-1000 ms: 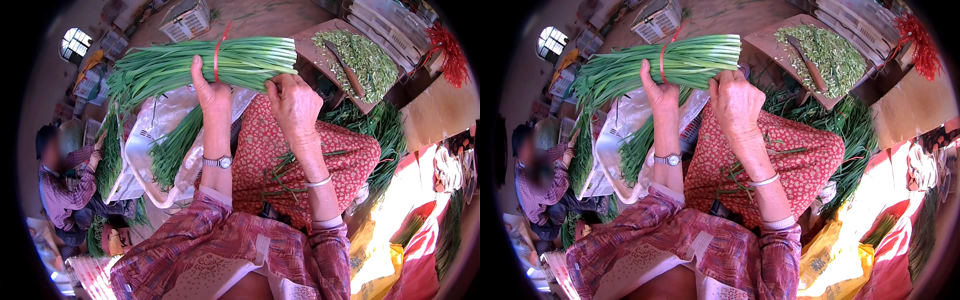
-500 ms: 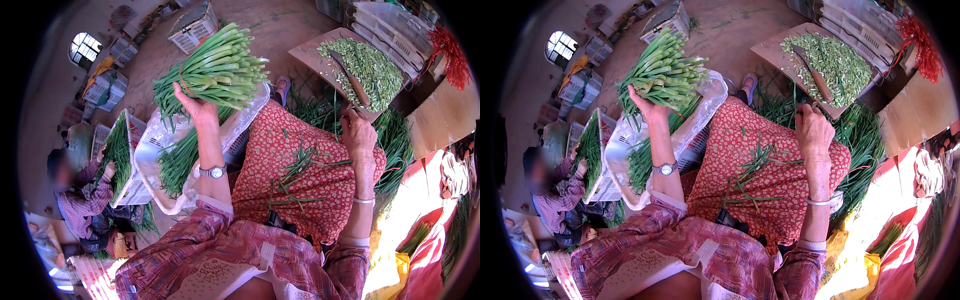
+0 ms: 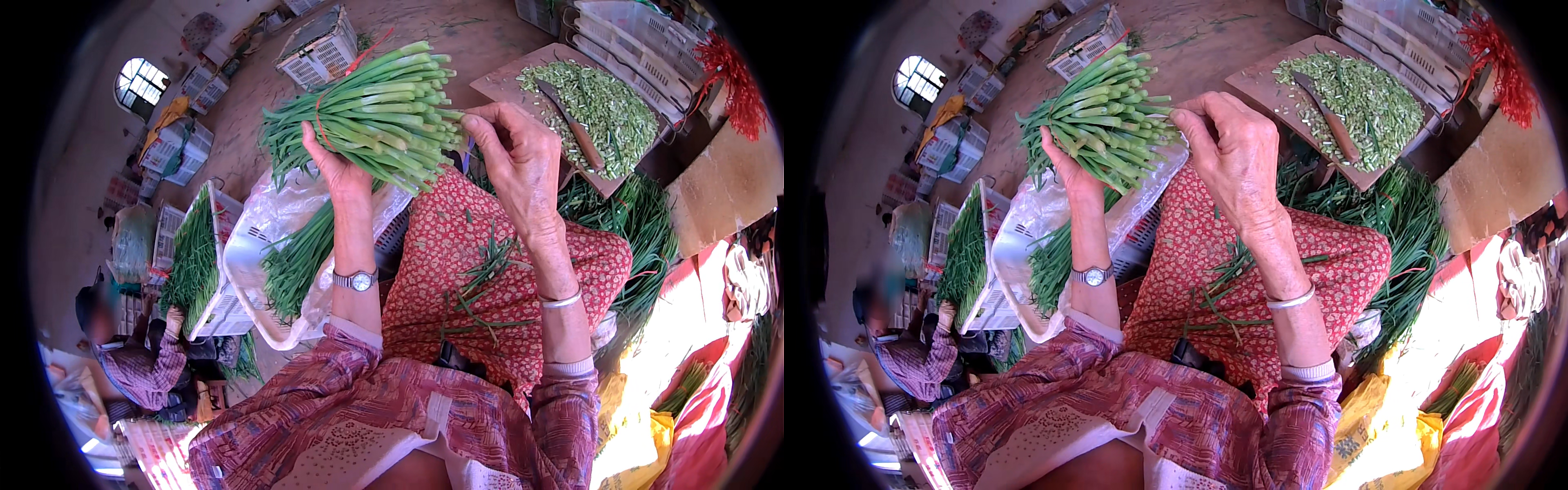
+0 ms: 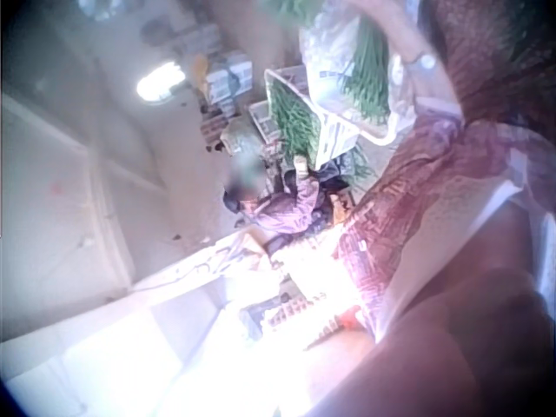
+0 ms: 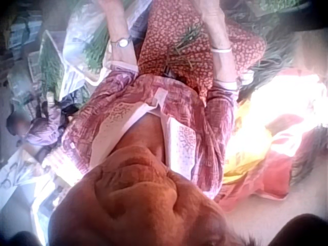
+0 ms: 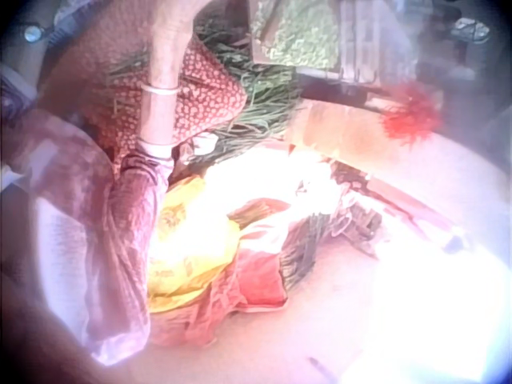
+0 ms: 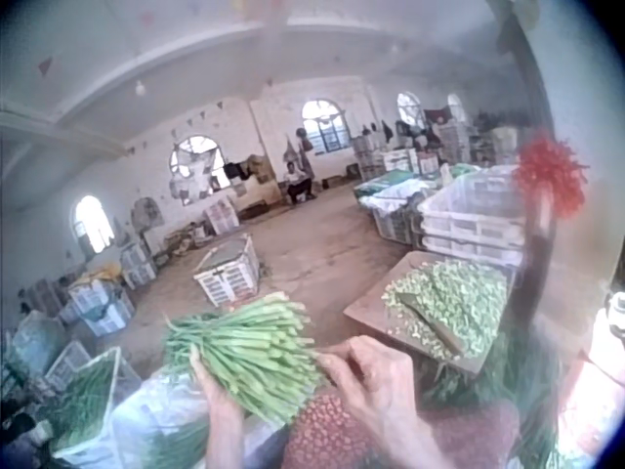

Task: The person bundles a large bunch of green vegetables, secures it with a red band, and uses a knife to trim the stalks on a cutting board.

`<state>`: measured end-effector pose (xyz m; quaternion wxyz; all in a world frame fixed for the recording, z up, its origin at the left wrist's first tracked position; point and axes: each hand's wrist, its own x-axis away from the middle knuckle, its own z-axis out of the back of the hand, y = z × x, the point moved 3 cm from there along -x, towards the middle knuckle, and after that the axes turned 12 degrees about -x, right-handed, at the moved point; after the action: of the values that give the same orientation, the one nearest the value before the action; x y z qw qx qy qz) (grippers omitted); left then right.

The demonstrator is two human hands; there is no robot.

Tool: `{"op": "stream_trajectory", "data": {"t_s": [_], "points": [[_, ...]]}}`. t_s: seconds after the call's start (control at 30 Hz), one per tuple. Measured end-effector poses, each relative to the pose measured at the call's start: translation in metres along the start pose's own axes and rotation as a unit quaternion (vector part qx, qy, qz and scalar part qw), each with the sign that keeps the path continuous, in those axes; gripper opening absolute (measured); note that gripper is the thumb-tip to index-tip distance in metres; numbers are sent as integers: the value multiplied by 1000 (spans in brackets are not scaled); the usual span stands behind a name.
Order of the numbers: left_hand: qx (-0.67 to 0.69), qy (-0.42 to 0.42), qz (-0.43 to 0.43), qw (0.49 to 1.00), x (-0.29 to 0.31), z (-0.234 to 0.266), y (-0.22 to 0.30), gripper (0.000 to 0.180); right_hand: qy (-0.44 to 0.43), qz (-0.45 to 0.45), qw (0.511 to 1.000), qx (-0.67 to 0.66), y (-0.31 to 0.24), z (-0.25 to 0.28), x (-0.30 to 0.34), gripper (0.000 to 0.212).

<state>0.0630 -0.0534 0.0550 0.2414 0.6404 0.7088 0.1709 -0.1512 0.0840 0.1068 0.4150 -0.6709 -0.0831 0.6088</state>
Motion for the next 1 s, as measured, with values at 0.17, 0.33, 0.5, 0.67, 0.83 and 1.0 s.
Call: {"op": "stream_trajectory", "data": {"t_s": [0.17, 0.33, 0.5, 0.67, 0.83, 1.0], "points": [[11, 5, 29, 999, -7, 10, 0, 50, 178, -152, 960, -153, 21, 33, 17, 22], [40, 30, 51, 997, -11, 22, -5, 51, -31, -206, 968, -143, 14, -1, 31, 37], [-3, 13, 48, 999, -3, 10, -10, 57, -18, -239, 956, -169, 24, -9, 28, 17], [26, 18, 50, 998, -14, 23, 2, 56, 95, -249, 960, -84, 45, 50, 43, 15], [35, 2, 35, 999, -16, 34, 1, 53, -33, -296, 944, -140, 42, 31, 51, 35], [15, -22, 58, 998, -8, 18, -11, 54, -32, -335, 882, -329, 43, -15, 41, 37]]}}
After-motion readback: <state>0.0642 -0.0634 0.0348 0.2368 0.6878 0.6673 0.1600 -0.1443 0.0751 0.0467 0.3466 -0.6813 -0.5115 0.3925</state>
